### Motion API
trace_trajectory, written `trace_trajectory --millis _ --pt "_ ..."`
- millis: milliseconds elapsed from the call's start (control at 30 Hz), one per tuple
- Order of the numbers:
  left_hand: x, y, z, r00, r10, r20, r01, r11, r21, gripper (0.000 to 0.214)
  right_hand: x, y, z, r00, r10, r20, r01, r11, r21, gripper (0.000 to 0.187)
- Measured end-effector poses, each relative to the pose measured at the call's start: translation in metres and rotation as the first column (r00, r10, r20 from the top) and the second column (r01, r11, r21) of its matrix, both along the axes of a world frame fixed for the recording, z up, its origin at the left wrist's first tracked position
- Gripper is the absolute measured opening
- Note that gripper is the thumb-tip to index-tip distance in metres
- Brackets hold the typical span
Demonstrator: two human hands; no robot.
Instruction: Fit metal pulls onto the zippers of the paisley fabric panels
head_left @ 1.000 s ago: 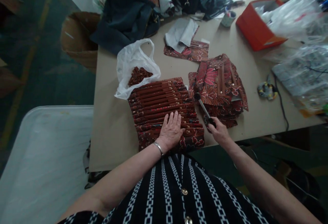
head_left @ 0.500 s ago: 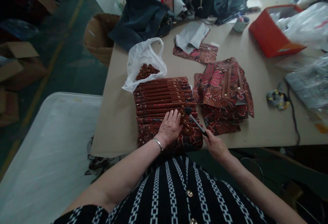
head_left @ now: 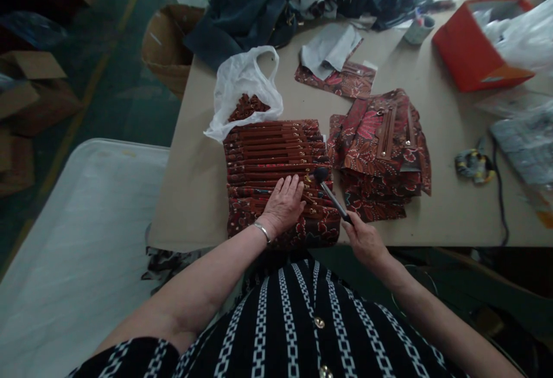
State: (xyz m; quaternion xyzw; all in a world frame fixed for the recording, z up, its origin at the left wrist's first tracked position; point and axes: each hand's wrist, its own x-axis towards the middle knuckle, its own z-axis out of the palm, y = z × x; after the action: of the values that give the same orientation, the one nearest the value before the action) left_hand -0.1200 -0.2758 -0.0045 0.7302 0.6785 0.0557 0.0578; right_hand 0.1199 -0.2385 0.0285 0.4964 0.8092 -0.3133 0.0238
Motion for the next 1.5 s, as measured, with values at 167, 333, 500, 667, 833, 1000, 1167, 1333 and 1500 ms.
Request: trace_trajectory --millis 167,333,500,667,833,1000,1167,1333,1500 --pt "0.000 -0.001 -0.001 1.000 -0.005 0.008 0.005 1.000 0.020 0.053 0.003 -0.007 0.003 1.000 0.009 -0.024 -0.009 1.000 0.007 0.034" --pt "-0.001 0.001 -0.003 1.000 -0.001 0.019 0.000 1.000 0.026 0.052 0.005 -0.007 -0.001 0.998 0.031 0.060 -0.025 0.996 -0.087 0.031" --pt "0.001 -0.005 0.009 1.000 -0.012 0.022 0.011 0.999 0.042 0.056 0.022 -0.023 0.013 0.996 -0.067 -0.059 0.064 0.997 -0.041 0.037" --pt "0.007 -0.024 0.013 0.988 -0.148 0.038 0.147 0.989 0.028 0.052 0.039 -0.038 0.001 0.998 -0.054 0.034 0.058 0.988 -0.142 0.041" --pt "0.004 -0.033 0.000 0.985 -0.169 0.034 0.169 0.986 -0.004 0.050 0.043 -0.037 -0.012 0.993 -0.016 0.116 0.029 0.993 -0.113 0.038" --pt "0.002 -0.033 -0.005 0.982 -0.180 0.048 0.180 0.984 0.019 0.050 0.033 -0.030 0.006 1.000 -0.029 -0.010 0.029 1.000 -0.008 0.038" --pt "0.002 -0.032 -0.005 0.981 -0.187 0.053 0.186 0.982 0.030 0.049 0.021 -0.022 0.003 0.999 0.039 0.002 -0.039 0.999 -0.008 0.033" --pt "0.002 -0.032 -0.006 0.981 -0.185 0.057 0.183 0.983 0.036 0.049 0.026 -0.020 0.005 0.995 0.053 0.090 -0.055 0.998 0.012 0.031" --pt "0.003 -0.033 -0.004 0.979 -0.194 0.056 0.193 0.981 0.021 0.050 0.040 -0.033 0.003 1.000 0.001 -0.014 -0.001 1.000 -0.031 0.033"
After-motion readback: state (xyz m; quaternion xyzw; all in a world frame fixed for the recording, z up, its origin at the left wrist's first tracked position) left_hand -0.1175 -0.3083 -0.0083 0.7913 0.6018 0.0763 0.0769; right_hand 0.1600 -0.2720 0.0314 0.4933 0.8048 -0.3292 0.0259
